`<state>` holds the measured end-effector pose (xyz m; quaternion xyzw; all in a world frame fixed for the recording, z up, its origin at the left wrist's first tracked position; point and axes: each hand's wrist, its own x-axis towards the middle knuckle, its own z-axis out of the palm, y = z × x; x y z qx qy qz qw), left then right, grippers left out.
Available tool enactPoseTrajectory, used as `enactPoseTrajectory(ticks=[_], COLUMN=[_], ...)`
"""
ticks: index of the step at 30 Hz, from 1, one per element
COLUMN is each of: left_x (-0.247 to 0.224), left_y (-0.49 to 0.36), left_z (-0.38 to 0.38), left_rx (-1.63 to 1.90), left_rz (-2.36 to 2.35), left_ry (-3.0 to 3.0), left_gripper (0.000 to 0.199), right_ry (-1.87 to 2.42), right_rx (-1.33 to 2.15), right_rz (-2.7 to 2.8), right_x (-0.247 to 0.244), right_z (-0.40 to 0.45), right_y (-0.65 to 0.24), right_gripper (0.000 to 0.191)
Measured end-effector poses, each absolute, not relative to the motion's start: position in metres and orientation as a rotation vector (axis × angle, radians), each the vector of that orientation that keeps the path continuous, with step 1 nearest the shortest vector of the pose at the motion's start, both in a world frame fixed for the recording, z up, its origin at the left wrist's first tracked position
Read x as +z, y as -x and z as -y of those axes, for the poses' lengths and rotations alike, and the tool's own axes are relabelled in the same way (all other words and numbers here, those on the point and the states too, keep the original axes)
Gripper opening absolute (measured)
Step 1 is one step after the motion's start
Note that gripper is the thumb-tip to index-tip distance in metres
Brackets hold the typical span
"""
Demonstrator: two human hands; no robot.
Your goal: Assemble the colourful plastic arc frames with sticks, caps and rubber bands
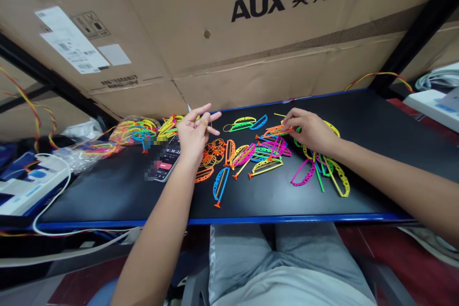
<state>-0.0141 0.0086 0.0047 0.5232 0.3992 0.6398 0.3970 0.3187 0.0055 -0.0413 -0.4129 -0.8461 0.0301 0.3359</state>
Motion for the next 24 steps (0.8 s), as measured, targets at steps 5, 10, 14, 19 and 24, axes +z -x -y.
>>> enactPoseTrajectory(ticks=[5,10,14,19,24], left_x=[0.006,0.006,0.006,0.005,0.004], left_y=[0.012,0.013,0.013,0.009,-0.007], left_z=[-0.007,-0.007,-0.007,-0.003,0.007], left_rx=[1.594,1.593,1.580,1.540,1.389], left_rz=[-1.031,-1.028,-1.033,-1.035,-1.015], left_ry=[-1.334,-1.320,-1.358,-1.422,-1.429], left_gripper=[0.030,0.033,0.031,0.033,0.053], right_ry=[1.090,1.227,1.225,1.084,0.994], right_rx=[0.086,-0.082,-0.102,0.116,0.334], right_rz=[2.233,2.422,2.402,2.107,1.853], right_x=[-0.038,-0.031,-0.026,-0.021,-0.014], right_z=[-0.005,0.000,0.003,0.004,0.020], right_y=[-0.321,-0.321,-0.318,-0.313,-0.298], right_gripper=[0.028,0.018,0.025,0.026,0.021])
